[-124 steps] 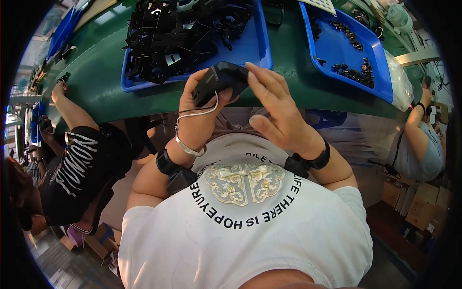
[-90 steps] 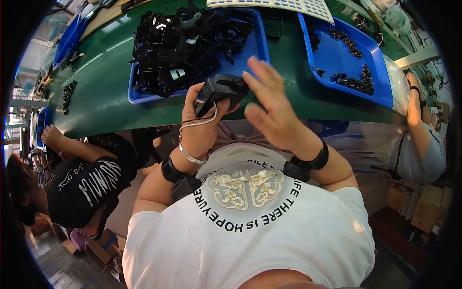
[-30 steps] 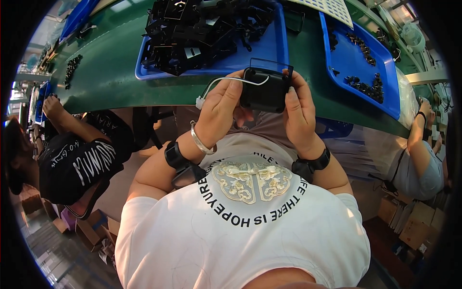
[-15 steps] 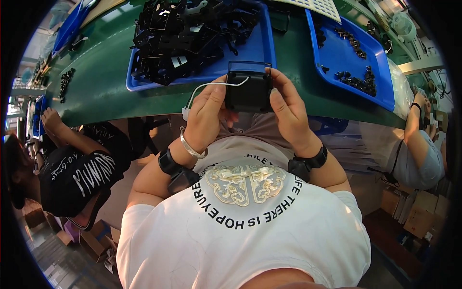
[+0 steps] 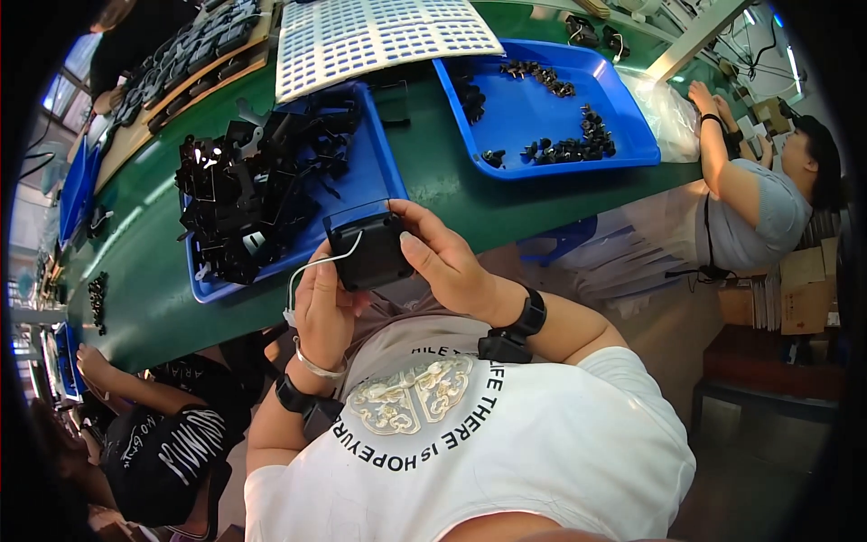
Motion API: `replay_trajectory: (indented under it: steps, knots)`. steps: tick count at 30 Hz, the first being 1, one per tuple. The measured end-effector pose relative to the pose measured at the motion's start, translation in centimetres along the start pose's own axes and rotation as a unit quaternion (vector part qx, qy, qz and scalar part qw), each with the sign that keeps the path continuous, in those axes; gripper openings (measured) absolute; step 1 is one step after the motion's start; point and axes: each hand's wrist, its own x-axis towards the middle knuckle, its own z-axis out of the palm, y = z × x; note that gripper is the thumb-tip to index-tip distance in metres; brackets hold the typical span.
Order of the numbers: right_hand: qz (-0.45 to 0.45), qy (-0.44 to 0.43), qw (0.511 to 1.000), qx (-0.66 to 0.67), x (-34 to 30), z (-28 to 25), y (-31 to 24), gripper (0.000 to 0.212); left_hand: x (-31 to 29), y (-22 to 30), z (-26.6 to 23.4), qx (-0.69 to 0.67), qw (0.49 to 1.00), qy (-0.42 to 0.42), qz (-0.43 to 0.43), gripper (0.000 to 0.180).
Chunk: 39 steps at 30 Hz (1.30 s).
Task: The person picks up a black housing and a bracket, fits the bracket onto the housing, and presses a small black component into the side by hand. They then place the assembled unit onto a tray and pick up another housing to repeat the process.
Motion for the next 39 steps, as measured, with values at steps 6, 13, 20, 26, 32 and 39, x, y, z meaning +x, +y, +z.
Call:
replay_trajectory:
  steps: [6, 13, 20, 26, 32, 39]
  knots:
    - [-0.026, 0.036, 0.999, -0.022, -0.1, 0.0, 1.2, 0.040, 0.0, 0.5, 0.5, 0.081, 0.996, -0.015, 0.019, 0.042]
    - [0.046, 0.055, 0.997, 0.038, 1.6, -1.5, -0.4, 0.036, 1.8, 0.1, 0.0, 0.024, 0.996, -0.083, 0.011, 0.039]
    - [0.035, 0.189, 0.981, 0.030, 6.7, -11.4, -5.4, 0.029, 2.0, 0.8, -2.3, 0.327, 0.894, -0.176, 0.251, 0.035]
    - [-0.035, 0.255, 0.961, -0.101, 17.2, -27.3, -8.4, 0.027, 1.6, 1.4, -2.7, 0.438, 0.830, -0.173, 0.299, 0.023]
    - [0.089, 0.416, 0.857, -0.291, 26.3, -35.1, -6.3, 0.027, 2.0, 1.5, -2.5, 0.449, 0.804, -0.200, 0.334, 0.022]
    - [0.162, 0.403, 0.825, -0.361, 31.1, -41.2, -2.1, 0.022, 2.6, 1.6, -3.6, 0.434, 0.823, -0.228, 0.286, 0.019]
